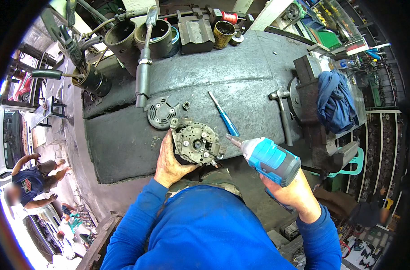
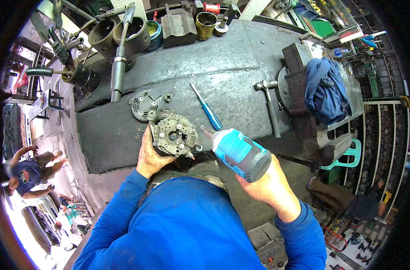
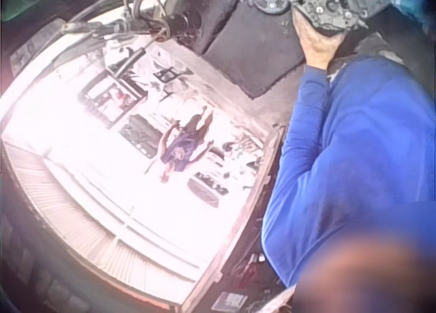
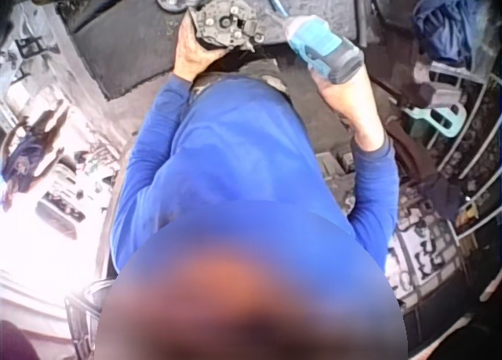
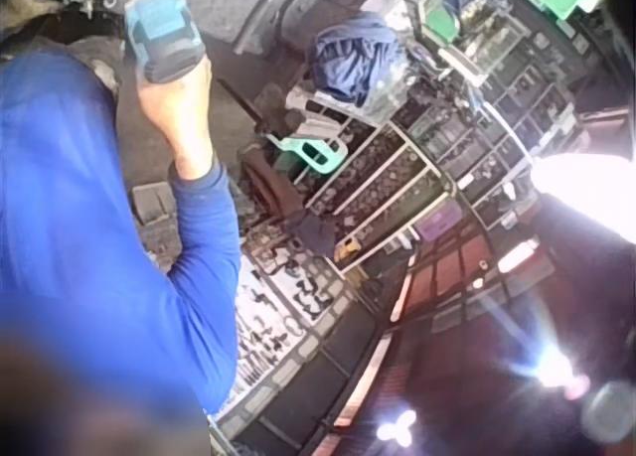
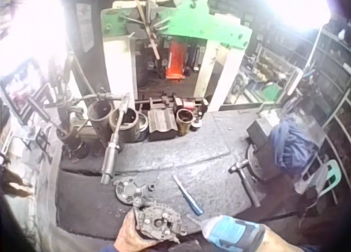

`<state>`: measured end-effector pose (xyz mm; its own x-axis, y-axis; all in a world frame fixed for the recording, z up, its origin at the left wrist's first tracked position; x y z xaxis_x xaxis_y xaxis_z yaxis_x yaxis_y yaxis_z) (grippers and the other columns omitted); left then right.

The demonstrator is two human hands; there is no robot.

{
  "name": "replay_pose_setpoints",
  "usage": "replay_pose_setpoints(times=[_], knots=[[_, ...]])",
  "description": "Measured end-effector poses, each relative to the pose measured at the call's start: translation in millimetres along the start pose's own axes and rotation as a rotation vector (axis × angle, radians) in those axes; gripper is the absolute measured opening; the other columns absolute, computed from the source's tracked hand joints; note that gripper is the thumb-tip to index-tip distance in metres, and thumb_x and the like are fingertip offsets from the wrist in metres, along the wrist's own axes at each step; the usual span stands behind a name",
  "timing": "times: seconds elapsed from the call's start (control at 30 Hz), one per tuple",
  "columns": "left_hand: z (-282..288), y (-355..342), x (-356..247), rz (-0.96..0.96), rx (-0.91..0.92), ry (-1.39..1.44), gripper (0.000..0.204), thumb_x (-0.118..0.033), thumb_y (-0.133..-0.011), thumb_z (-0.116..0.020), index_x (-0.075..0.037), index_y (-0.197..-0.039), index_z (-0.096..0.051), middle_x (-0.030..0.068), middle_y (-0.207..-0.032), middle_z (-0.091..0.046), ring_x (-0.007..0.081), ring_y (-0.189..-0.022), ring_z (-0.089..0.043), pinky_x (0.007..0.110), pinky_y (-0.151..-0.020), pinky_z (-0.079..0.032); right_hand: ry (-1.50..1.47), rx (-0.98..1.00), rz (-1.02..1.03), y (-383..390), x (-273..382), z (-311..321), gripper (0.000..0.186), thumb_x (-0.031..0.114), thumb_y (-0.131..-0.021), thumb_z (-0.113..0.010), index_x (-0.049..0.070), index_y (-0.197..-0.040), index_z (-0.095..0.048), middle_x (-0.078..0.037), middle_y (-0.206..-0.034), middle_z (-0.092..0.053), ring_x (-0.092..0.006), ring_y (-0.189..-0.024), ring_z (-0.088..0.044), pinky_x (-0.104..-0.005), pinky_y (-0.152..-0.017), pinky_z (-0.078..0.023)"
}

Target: The person disassembles an alternator on a workbench using a screwdriver and an impact driver, removes bolts and a cover, then uses a hammer to tap the housing. The person pours liquid from a plastic bottle into the alternator and continues to manipulate the component.

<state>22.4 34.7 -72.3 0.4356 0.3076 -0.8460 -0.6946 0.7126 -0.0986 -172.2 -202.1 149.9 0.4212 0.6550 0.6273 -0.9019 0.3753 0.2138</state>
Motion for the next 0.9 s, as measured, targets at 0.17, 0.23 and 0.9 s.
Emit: replay_pose_setpoints(times=[0.17,0.23,0.9], knots=[[-0.5,-0.6,3.5,-0.022,-0.057,-0.011,0.145,-0.039,-0.053,-0.107,0.004,-0.167,-0.028,0.0274,-0.160,-0.048,0.0441,-0.149,-0.049,0.051,-0.125,-0.041,-0.032,0.104,-0.043,-18.5,-10.3,0.6,0.039,0.010,-0.083,-0.080,0.006,-0.121,-0.073,-0.019,-0.108,-0.077,-0.0420,-0.101,-0.075,-0.0468,-0.089,-0.060],[-2.5,-1.4,4.6,-0.043,-0.059,-0.045,0.150,-0.041,-0.052,-0.108,0.004,-0.168,-0.024,0.0298,-0.162,-0.043,0.0472,-0.151,-0.045,0.054,-0.127,-0.038,-0.006,0.161,-0.080,-24.0,-13.2,-1.3,0.038,0.010,-0.085,-0.081,0.006,-0.122,-0.073,-0.018,-0.110,-0.075,-0.0397,-0.103,-0.074,-0.0456,-0.091,-0.059],[-28.2,-13.5,40.6,-0.228,-0.010,-0.037,0.159,-0.055,-0.053,-0.105,0.003,-0.170,-0.015,0.0284,-0.169,-0.038,0.0546,-0.157,-0.035,0.070,-0.128,-0.028,0.270,0.538,-0.259,-76.9,21.6,12.4,0.048,0.022,-0.082,-0.082,0.004,-0.125,-0.070,-0.023,-0.111,-0.077,-0.0442,-0.106,-0.075,-0.0511,-0.092,-0.060]])
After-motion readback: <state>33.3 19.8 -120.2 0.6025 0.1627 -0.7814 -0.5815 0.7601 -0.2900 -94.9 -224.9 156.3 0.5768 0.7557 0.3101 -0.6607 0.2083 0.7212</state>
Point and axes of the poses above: each hand's wrist, its own y-axis away from the middle knuckle, its own z-axis out of the back of the hand, x = y × z, the point moved 3 cm from there along -y, towards the middle knuckle
